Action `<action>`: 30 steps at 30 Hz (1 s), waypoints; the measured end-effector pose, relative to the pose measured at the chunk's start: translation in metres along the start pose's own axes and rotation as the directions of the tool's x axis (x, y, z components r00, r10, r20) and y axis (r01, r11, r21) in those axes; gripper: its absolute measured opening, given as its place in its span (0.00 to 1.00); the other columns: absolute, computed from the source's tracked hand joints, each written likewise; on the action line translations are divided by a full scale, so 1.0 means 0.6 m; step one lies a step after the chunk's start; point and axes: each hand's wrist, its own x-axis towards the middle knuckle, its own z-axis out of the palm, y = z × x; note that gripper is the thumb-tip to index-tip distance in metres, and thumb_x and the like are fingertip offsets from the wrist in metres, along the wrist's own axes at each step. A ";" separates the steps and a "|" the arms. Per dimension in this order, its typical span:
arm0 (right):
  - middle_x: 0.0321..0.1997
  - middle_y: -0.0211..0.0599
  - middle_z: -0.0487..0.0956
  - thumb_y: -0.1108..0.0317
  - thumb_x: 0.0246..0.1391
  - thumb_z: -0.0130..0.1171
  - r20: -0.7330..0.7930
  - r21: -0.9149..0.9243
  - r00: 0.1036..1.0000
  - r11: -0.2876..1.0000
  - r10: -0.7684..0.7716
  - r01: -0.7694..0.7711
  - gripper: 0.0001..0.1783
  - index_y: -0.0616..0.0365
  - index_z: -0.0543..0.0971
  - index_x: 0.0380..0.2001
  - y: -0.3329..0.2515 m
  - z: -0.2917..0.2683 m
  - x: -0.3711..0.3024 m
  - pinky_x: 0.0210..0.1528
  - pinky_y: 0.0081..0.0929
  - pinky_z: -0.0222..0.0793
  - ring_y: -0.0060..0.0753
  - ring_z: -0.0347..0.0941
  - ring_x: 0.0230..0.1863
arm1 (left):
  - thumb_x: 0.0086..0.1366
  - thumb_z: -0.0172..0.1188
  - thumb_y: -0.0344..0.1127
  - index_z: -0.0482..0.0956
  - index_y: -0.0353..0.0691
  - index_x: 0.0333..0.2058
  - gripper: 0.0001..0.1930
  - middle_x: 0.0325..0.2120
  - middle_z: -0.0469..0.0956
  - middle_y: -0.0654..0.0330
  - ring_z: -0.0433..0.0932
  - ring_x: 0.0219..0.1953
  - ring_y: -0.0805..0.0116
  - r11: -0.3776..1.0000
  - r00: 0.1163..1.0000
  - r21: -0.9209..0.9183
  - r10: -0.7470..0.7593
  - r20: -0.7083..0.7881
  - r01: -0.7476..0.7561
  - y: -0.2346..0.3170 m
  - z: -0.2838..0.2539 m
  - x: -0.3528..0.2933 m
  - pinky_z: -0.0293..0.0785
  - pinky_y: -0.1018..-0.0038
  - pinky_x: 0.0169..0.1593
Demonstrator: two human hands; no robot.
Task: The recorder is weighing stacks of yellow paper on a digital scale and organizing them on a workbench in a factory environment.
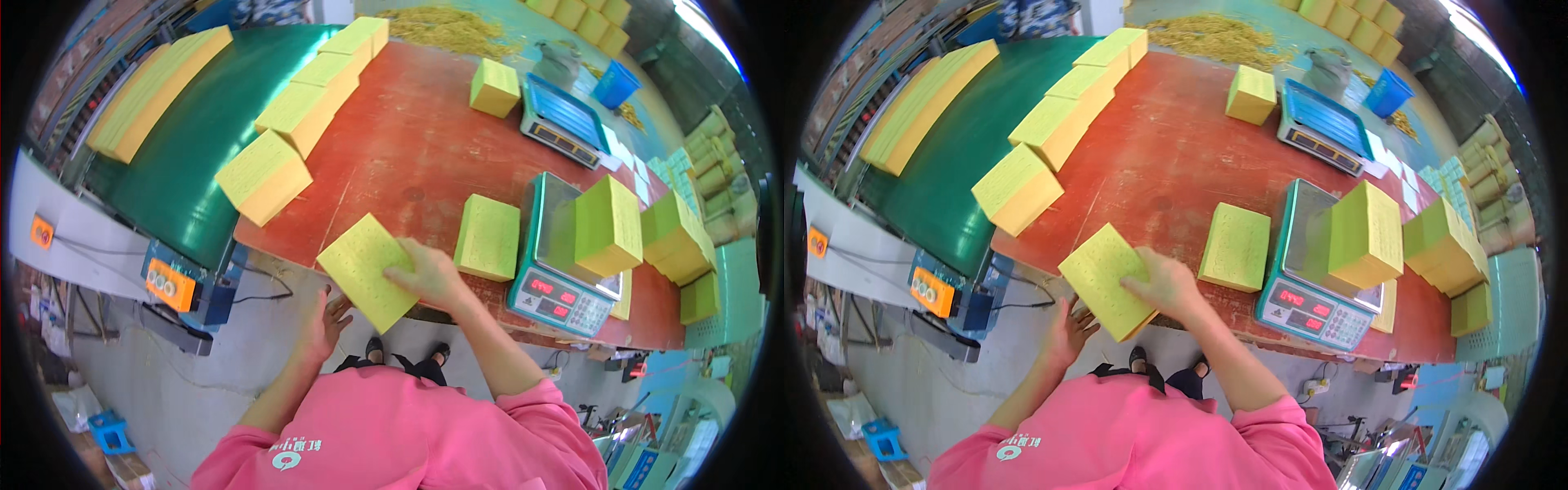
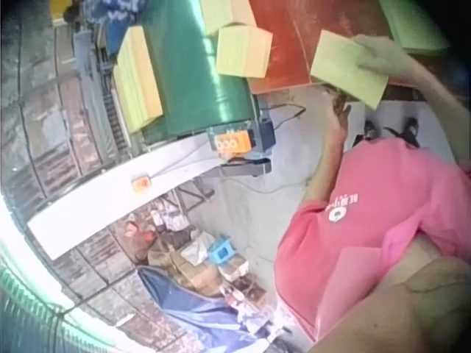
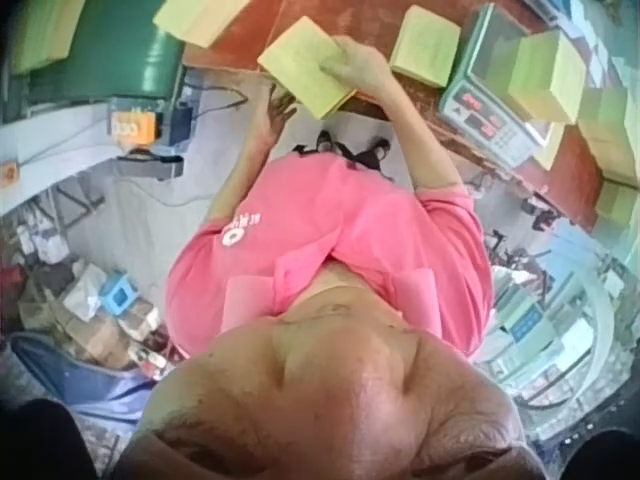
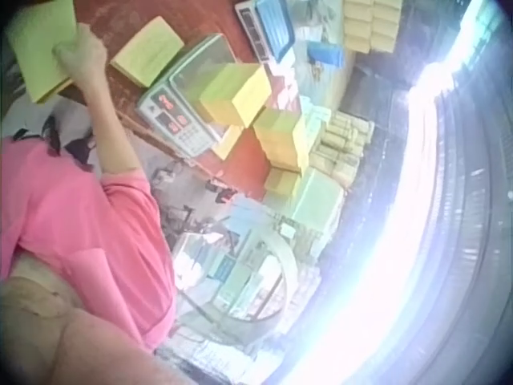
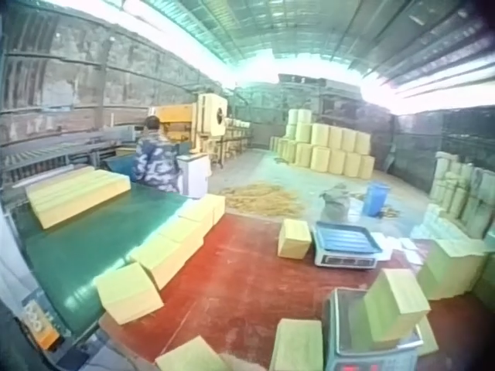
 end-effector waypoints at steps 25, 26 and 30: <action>0.54 0.40 0.74 0.42 0.60 0.54 -0.220 0.902 0.928 0.425 0.302 0.076 0.41 0.65 0.62 0.64 0.119 -0.232 -0.343 0.47 0.28 0.73 0.29 0.71 0.53 | 0.68 0.48 0.49 0.65 0.38 0.61 0.28 0.53 0.74 0.55 0.75 0.53 0.64 0.965 0.840 0.258 -0.107 0.532 -0.041 0.123 0.469 -0.117 0.72 0.66 0.55; 0.53 0.39 0.75 0.42 0.59 0.56 -0.329 0.827 0.888 0.552 0.323 0.105 0.41 0.63 0.63 0.64 0.134 -0.280 -0.350 0.44 0.28 0.73 0.29 0.73 0.50 | 0.67 0.49 0.50 0.65 0.38 0.61 0.29 0.53 0.74 0.56 0.75 0.53 0.65 0.961 0.824 0.256 -0.064 0.563 -0.101 0.124 0.539 -0.121 0.73 0.66 0.54; 0.44 0.34 0.77 0.42 0.61 0.50 -0.519 0.713 0.806 0.664 0.284 0.225 0.33 0.58 0.70 0.58 0.199 -0.480 -0.357 0.36 0.27 0.73 0.27 0.74 0.41 | 0.65 0.56 0.54 0.65 0.38 0.61 0.33 0.56 0.71 0.56 0.73 0.55 0.64 0.815 0.421 0.123 0.157 0.893 -0.565 0.124 0.745 -0.096 0.69 0.66 0.57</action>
